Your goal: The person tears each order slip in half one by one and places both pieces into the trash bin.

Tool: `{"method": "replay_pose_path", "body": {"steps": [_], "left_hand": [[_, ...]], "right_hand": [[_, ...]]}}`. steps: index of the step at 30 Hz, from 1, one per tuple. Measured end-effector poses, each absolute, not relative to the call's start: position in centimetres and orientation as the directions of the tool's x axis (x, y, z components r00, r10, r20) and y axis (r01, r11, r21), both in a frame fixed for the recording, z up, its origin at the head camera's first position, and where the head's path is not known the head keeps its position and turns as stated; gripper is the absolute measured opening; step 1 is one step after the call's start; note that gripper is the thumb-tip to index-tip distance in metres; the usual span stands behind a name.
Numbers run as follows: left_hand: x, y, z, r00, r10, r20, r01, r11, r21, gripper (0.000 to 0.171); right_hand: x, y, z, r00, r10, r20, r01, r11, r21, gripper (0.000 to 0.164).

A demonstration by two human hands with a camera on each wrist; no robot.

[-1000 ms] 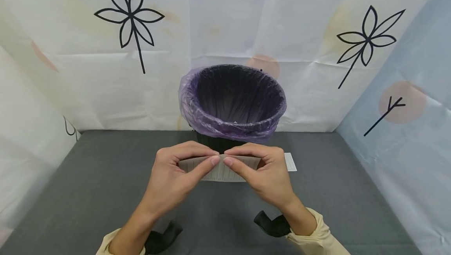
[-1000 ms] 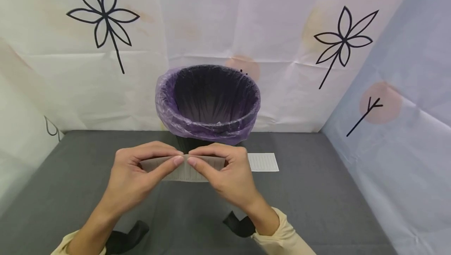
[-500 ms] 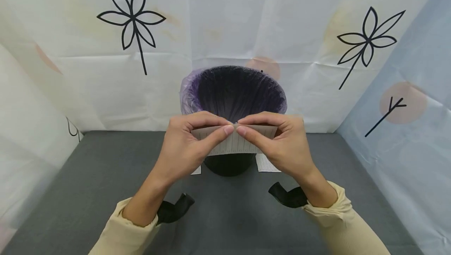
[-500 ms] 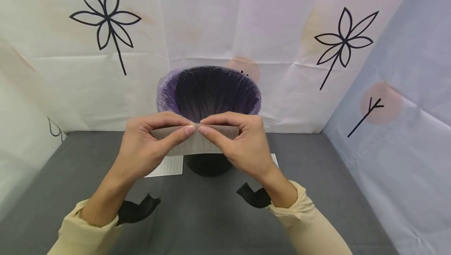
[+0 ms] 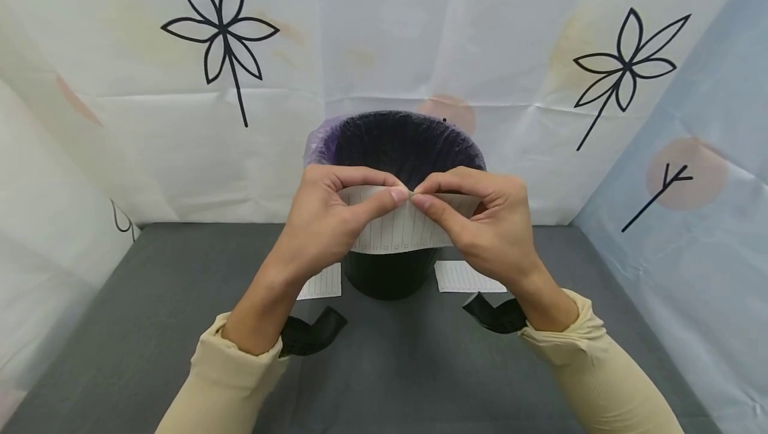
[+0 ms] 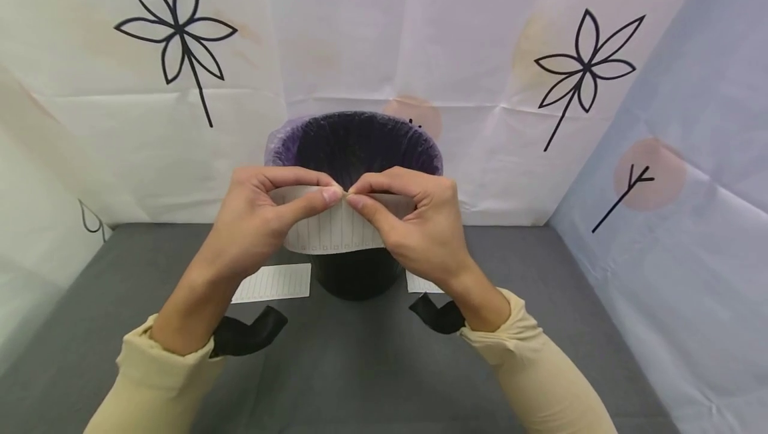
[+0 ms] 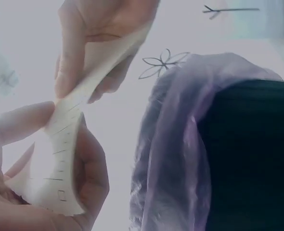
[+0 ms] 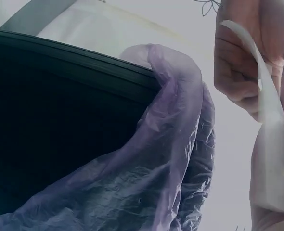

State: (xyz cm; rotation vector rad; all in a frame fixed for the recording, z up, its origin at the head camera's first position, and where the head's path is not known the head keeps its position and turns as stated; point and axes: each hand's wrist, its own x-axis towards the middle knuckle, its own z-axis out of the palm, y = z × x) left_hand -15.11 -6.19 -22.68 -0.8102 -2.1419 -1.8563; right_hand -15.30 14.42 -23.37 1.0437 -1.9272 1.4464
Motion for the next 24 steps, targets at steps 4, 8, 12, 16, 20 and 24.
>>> {"method": "replay_pose_path", "body": {"steps": [4, 8, 12, 16, 20, 24], "left_hand": [[-15.3, -6.2, -22.6, -0.865, 0.253, 0.433, 0.449, 0.004, 0.894, 0.010], [-15.6, -6.3, -22.7, -0.869, 0.211, 0.447, 0.456, -0.008, 0.890, 0.010], [-16.1, -6.5, -22.8, -0.870, 0.157, 0.467, 0.468, -0.031, 0.883, 0.010], [-16.6, -6.7, -22.9, -0.873, 0.089, 0.479, 0.473, -0.084, 0.877, 0.013], [-17.0, -6.9, -22.7, -0.872, 0.019, 0.489, 0.482, -0.132, 0.866, 0.015], [-17.2, -7.0, -22.2, -0.870, -0.054, 0.490, 0.492, -0.144, 0.859, 0.016]], "right_hand": [[-15.3, 14.3, -23.3, -0.564, -0.220, 0.796, -0.825, 0.105, -0.556, 0.013], [-15.2, 14.4, -23.1, -0.572, -0.165, 0.804, -0.817, 0.029, -0.575, 0.014], [-15.0, 14.7, -23.0, -0.575, -0.117, 0.809, -0.816, 0.007, -0.579, 0.009], [-15.0, 15.1, -22.7, -0.553, -0.057, 0.831, -0.833, 0.041, -0.551, 0.010], [-15.1, 15.4, -22.3, -0.531, -0.004, 0.848, -0.847, 0.029, -0.530, 0.011], [-15.2, 15.7, -21.8, -0.514, 0.046, 0.857, -0.857, 0.023, -0.515, 0.015]]}}
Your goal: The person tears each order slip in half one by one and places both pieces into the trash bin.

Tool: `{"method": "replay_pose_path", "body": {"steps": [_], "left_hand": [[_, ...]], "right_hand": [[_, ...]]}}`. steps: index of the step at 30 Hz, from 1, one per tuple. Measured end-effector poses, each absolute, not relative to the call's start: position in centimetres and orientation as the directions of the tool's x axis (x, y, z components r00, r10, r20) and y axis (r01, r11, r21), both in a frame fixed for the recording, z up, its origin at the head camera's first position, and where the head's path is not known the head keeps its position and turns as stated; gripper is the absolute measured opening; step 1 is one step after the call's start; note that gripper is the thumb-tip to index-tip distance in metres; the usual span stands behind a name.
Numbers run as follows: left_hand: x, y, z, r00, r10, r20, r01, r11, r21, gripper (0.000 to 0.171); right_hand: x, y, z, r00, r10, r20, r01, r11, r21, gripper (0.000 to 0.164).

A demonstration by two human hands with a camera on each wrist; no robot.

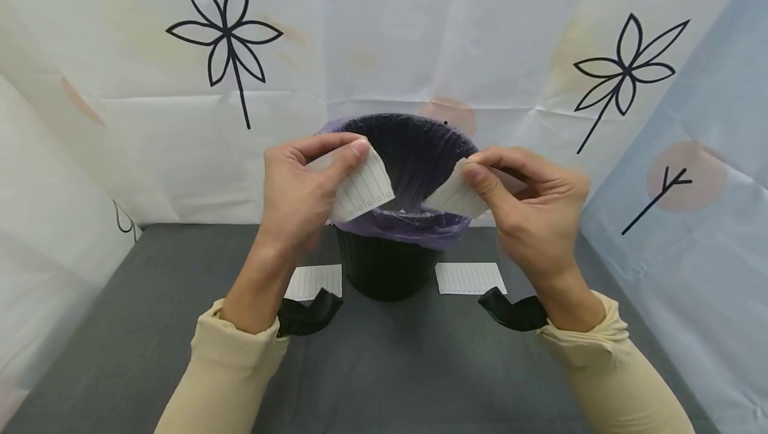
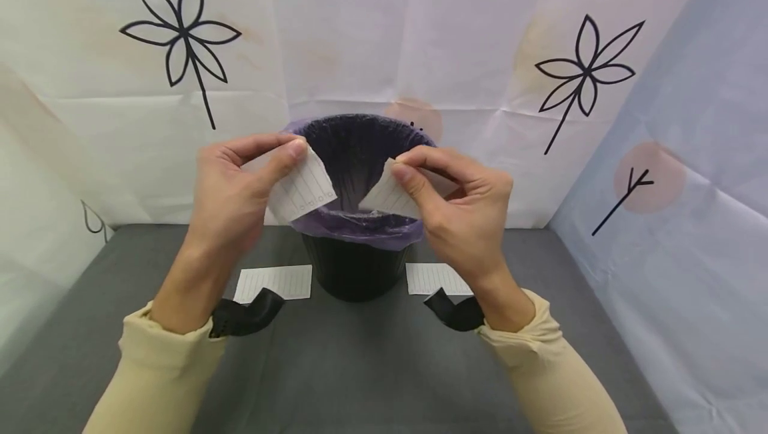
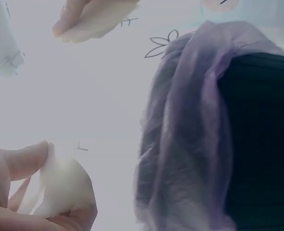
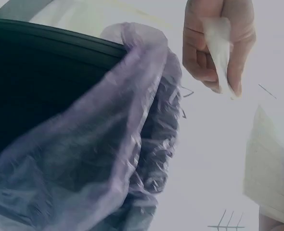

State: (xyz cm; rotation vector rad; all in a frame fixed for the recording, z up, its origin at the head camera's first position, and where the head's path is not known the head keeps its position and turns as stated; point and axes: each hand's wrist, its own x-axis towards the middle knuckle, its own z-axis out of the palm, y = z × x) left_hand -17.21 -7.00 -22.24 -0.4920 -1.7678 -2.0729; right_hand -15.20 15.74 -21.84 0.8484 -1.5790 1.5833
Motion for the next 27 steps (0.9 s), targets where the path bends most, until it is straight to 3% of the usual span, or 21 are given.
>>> {"method": "replay_pose_path", "body": {"steps": [7, 15, 21, 27], "left_hand": [[-17.9, -6.9, -21.1, -0.853, -0.132, 0.505, 0.520, -0.151, 0.841, 0.019], [-19.7, -5.7, -21.6, -0.788, -0.160, 0.595, 0.616, -0.195, 0.763, 0.020], [-20.4, -5.4, -22.9, -0.783, -0.115, 0.611, 0.619, -0.052, 0.784, 0.020], [-20.6, -5.4, -23.7, -0.769, -0.032, 0.638, 0.639, -0.018, 0.769, 0.018]], "right_hand": [[-16.4, 16.3, -20.8, -0.563, 0.080, 0.822, -0.822, 0.047, -0.568, 0.011], [-19.5, 15.8, -20.8, -0.575, -0.006, 0.818, -0.814, 0.102, -0.572, 0.015], [-20.8, 15.1, -22.1, -0.655, -0.090, 0.750, -0.755, 0.064, -0.652, 0.020], [-20.8, 15.0, -23.1, -0.692, -0.140, 0.708, -0.719, 0.042, -0.694, 0.021]]}}
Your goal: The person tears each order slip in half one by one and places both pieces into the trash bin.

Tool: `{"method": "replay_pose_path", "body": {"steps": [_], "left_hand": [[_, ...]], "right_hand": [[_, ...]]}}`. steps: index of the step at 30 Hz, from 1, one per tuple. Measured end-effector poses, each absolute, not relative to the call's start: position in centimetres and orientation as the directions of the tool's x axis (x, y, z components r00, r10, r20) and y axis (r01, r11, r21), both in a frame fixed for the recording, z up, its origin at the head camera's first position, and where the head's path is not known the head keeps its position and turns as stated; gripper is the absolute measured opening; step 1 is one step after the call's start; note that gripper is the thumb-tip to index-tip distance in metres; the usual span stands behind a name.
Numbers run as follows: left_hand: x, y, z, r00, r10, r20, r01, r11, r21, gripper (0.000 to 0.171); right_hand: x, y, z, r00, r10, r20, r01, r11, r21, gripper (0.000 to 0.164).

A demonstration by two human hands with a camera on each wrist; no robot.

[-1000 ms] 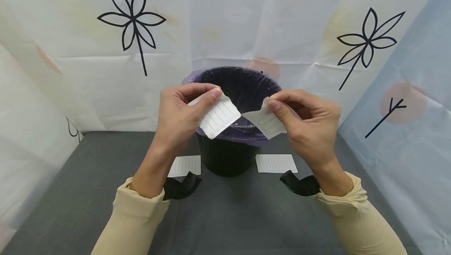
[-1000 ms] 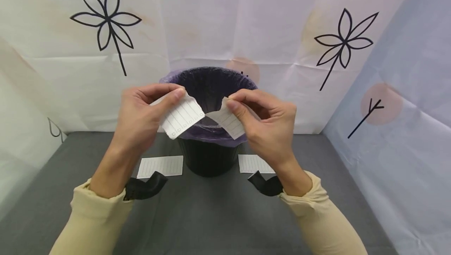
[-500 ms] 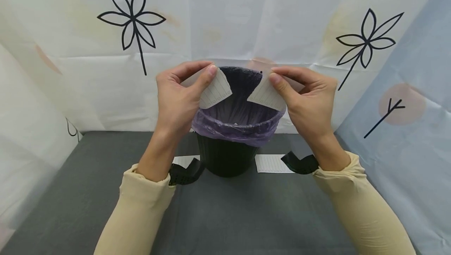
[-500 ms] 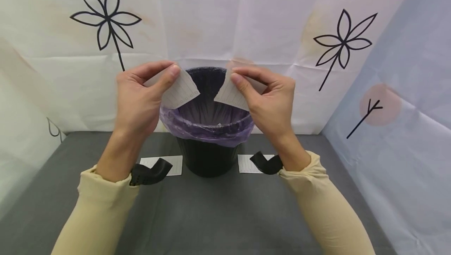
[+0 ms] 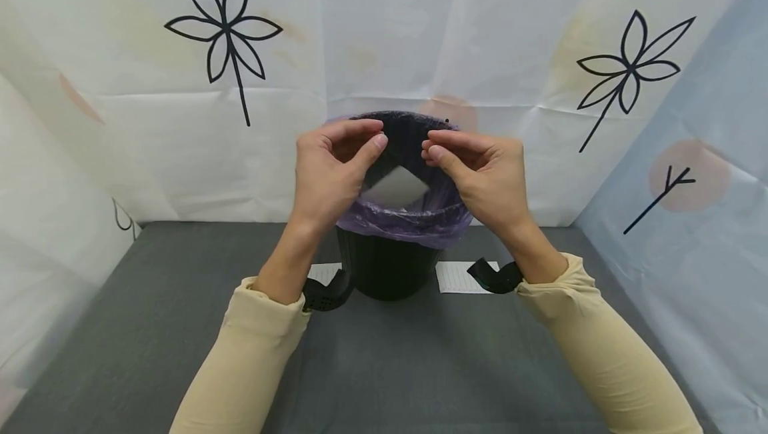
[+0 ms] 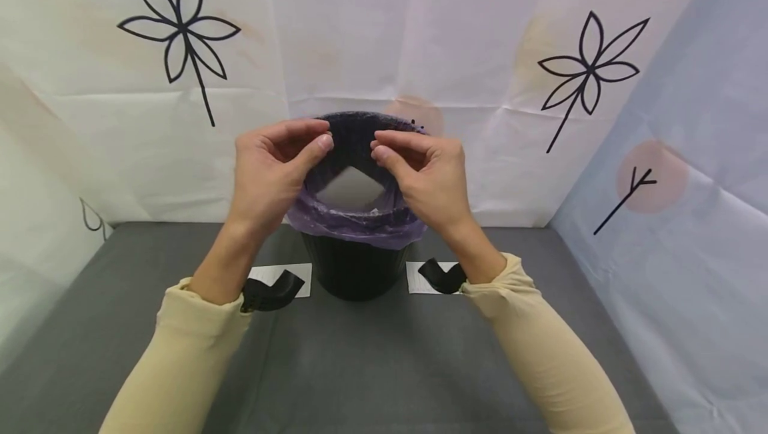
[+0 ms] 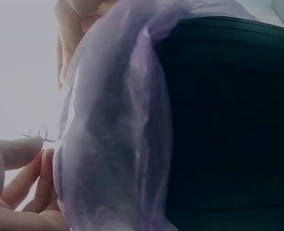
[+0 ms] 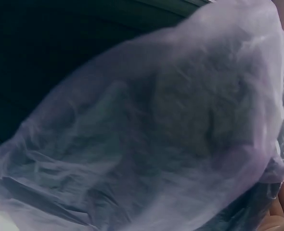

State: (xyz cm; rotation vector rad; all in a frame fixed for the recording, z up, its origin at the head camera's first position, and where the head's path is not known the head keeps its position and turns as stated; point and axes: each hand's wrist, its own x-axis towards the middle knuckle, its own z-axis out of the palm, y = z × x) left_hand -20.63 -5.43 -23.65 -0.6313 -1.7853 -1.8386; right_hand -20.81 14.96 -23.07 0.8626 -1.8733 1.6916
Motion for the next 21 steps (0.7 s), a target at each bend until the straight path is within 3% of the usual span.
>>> {"method": "replay_pose_path", "body": {"steps": [9, 21], "left_hand": [[-19.2, -6.4, -24.1, -0.782, -0.020, 0.623, 0.623, 0.021, 0.782, 0.020], [-14.9, -10.0, -27.7, -0.825, -0.049, 0.563, 0.563, 0.011, 0.826, 0.020]], "right_hand": [[-19.7, 15.2, -23.5, -0.707, -0.141, 0.693, -0.704, 0.051, -0.708, 0.021], [-14.9, 15.7, -26.9, -0.637, -0.233, 0.735, -0.756, 0.001, -0.654, 0.024]]}}
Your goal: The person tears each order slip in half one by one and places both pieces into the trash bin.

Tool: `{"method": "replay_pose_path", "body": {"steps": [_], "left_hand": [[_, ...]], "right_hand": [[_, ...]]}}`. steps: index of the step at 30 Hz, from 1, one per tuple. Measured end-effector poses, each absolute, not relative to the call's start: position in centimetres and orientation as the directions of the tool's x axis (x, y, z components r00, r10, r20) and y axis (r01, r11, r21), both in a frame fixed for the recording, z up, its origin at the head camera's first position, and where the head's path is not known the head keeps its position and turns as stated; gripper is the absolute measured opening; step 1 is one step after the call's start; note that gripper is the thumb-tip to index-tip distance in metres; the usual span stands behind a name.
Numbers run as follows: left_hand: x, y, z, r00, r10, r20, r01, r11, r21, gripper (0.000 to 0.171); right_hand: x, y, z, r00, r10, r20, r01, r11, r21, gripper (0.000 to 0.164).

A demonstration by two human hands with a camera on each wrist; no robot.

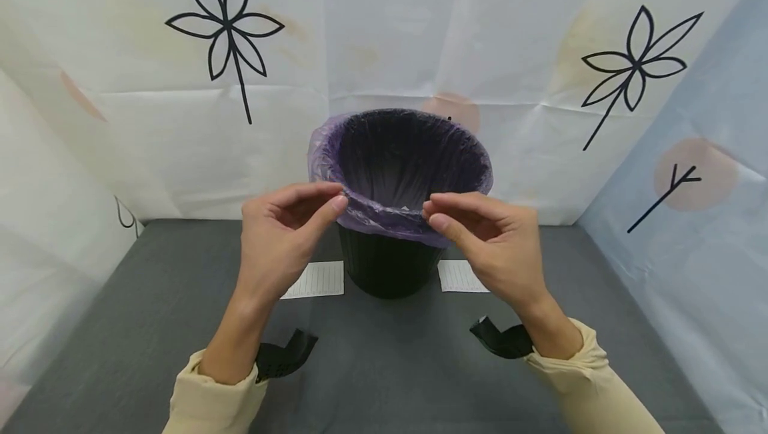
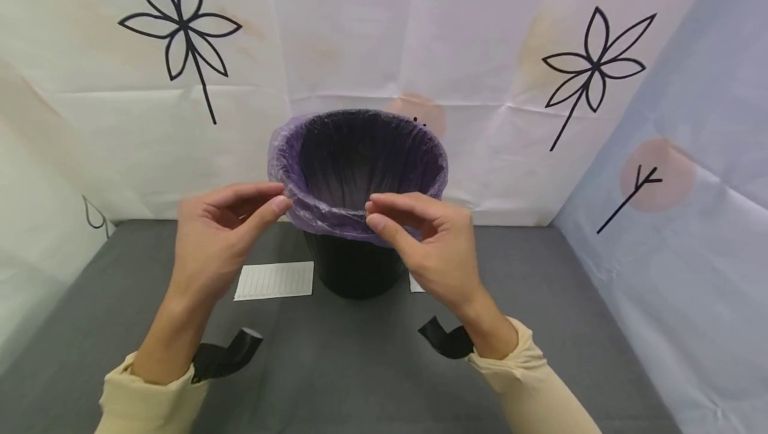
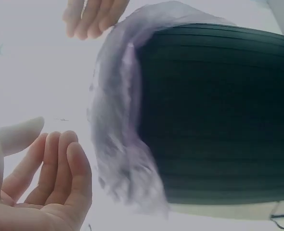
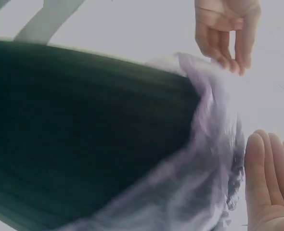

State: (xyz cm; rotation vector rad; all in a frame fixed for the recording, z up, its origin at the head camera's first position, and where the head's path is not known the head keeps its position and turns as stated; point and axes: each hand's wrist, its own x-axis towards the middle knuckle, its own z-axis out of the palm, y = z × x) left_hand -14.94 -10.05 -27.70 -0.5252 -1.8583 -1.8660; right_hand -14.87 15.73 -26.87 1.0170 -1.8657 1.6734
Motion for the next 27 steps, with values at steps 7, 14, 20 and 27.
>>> {"method": "replay_pose_path", "body": {"steps": [7, 14, 20, 27], "left_hand": [[-14.3, -12.0, -32.1, -0.876, -0.086, 0.475, 0.470, 0.072, 0.880, 0.020], [-15.4, -14.2, -37.4, -0.933, -0.085, 0.350, 0.321, 0.246, 0.915, 0.024], [-16.8, -15.6, -41.5, -0.962, -0.105, 0.252, 0.202, 0.347, 0.916, 0.028], [-18.1, -16.7, -44.0, -0.965, -0.145, 0.220, 0.134, 0.447, 0.884, 0.037]], "right_hand": [[-13.1, 15.2, -30.5, -0.676, -0.226, 0.702, -0.704, -0.082, -0.705, 0.023], [-12.6, 14.8, -35.4, -0.800, -0.241, 0.550, -0.547, -0.086, -0.833, 0.022], [-12.7, 14.6, -39.2, -0.862, -0.247, 0.443, -0.430, -0.104, -0.897, 0.023], [-13.3, 14.4, -41.6, -0.895, -0.266, 0.358, -0.354, -0.065, -0.933, 0.025]]}}
